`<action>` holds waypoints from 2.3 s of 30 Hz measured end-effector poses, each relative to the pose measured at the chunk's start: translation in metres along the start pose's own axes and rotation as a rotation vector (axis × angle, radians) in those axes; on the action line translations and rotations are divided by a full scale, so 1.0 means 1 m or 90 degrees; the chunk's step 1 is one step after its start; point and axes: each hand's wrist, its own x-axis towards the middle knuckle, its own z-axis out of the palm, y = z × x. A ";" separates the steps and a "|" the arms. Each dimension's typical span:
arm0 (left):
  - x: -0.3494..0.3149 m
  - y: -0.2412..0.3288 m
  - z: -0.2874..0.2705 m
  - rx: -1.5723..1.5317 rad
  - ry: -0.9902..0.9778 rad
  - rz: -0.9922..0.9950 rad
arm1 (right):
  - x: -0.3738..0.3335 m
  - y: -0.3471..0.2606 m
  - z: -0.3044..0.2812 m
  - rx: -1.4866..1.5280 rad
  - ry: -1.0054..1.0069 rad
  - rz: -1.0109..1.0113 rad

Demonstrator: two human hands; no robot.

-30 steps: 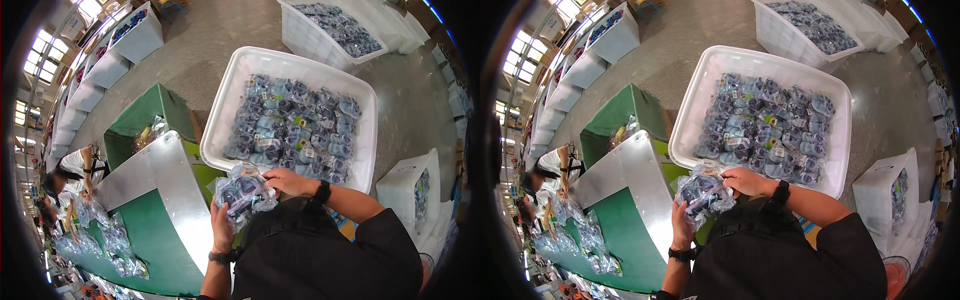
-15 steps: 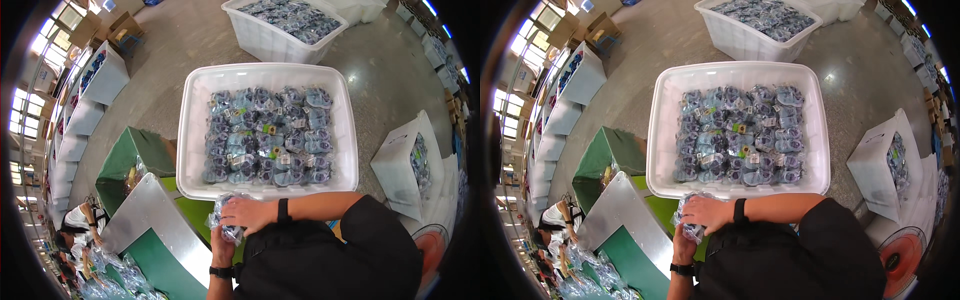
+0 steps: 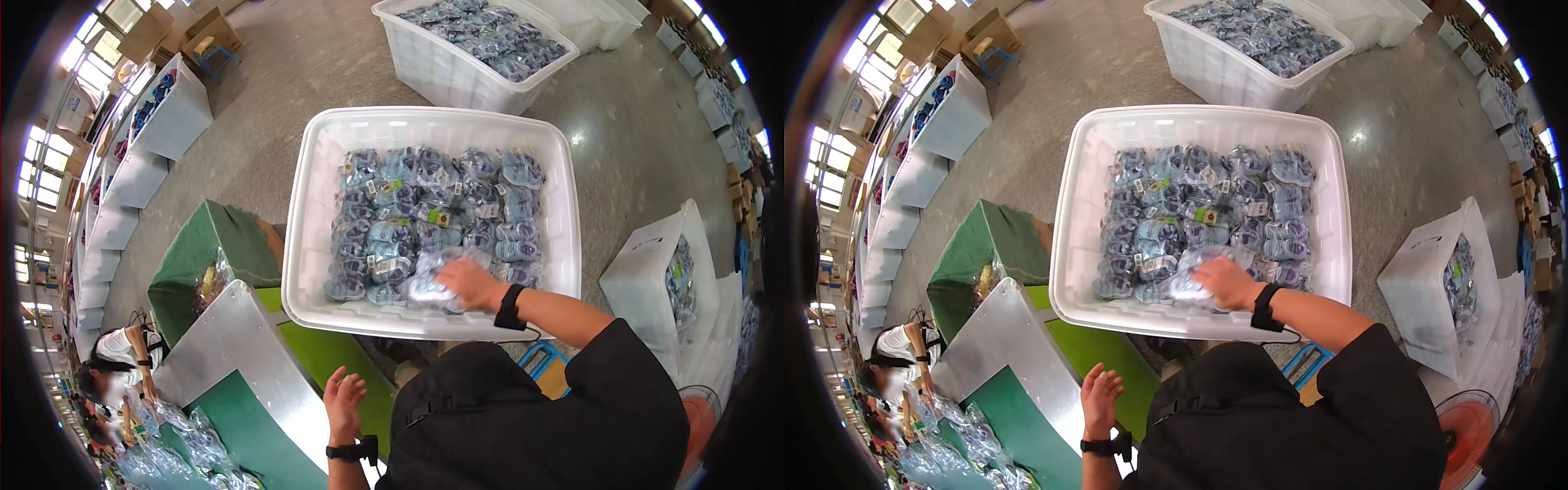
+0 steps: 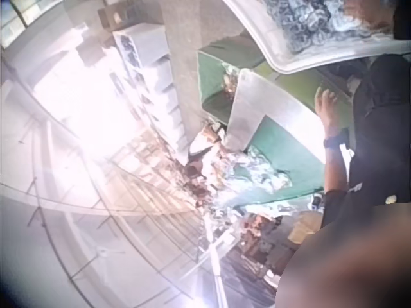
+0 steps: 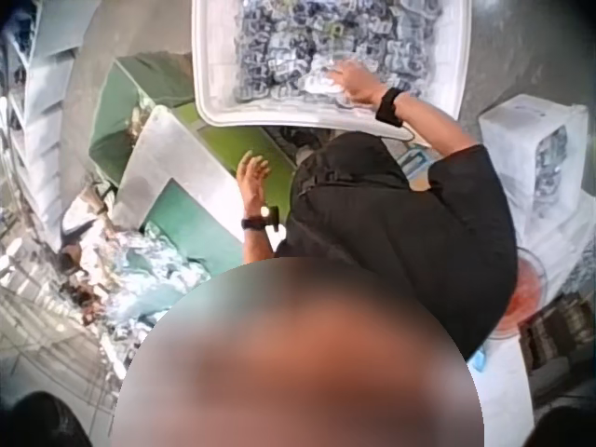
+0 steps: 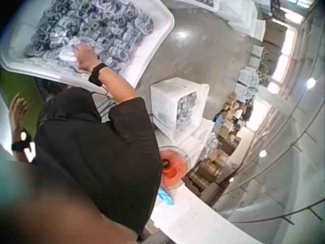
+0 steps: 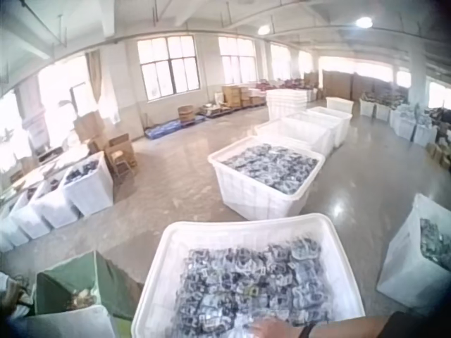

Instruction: The person repeatedly picks packaged footwear from a large white bin and places them onto a green conveyor belt. The footwear appears to be sandals or slippers in clear plastic packaging. The person handles the items one by one in a continuous loop.

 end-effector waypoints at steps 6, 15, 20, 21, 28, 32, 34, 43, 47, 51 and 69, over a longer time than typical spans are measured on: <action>-0.012 -0.038 -0.074 0.006 0.109 -0.011 | -0.071 0.089 0.011 -0.295 -0.130 0.217; -0.048 -0.065 -0.169 0.004 0.214 -0.004 | -0.116 0.121 0.075 -0.004 -0.146 0.422; -0.049 -0.079 -0.221 0.094 0.263 0.019 | -0.091 0.097 0.094 0.124 -0.172 0.377; -0.051 -0.081 -0.233 0.108 0.268 0.023 | -0.083 0.093 0.098 0.096 -0.210 0.390; -0.059 -0.117 -0.340 0.218 0.440 0.107 | -0.033 0.074 0.101 0.122 -0.262 0.371; -0.062 -0.159 -0.422 0.198 0.517 0.075 | 0.004 0.055 0.101 0.207 -0.253 0.435; -0.060 -0.183 -0.465 0.189 0.550 0.053 | 0.018 0.046 0.106 0.235 -0.247 0.408; -0.088 -0.255 -0.628 0.175 0.870 -0.188 | 0.027 -0.029 0.102 0.144 -0.314 0.287; -0.054 -0.247 -0.622 0.185 1.120 -0.042 | 0.034 -0.074 0.076 -0.043 -0.489 0.232; -0.017 -0.237 -0.634 0.109 1.163 0.000 | 0.056 -0.116 0.061 -0.054 -0.512 0.339; -0.063 -0.227 -0.636 0.047 0.932 0.161 | 0.113 -0.162 0.025 -0.140 -0.538 0.254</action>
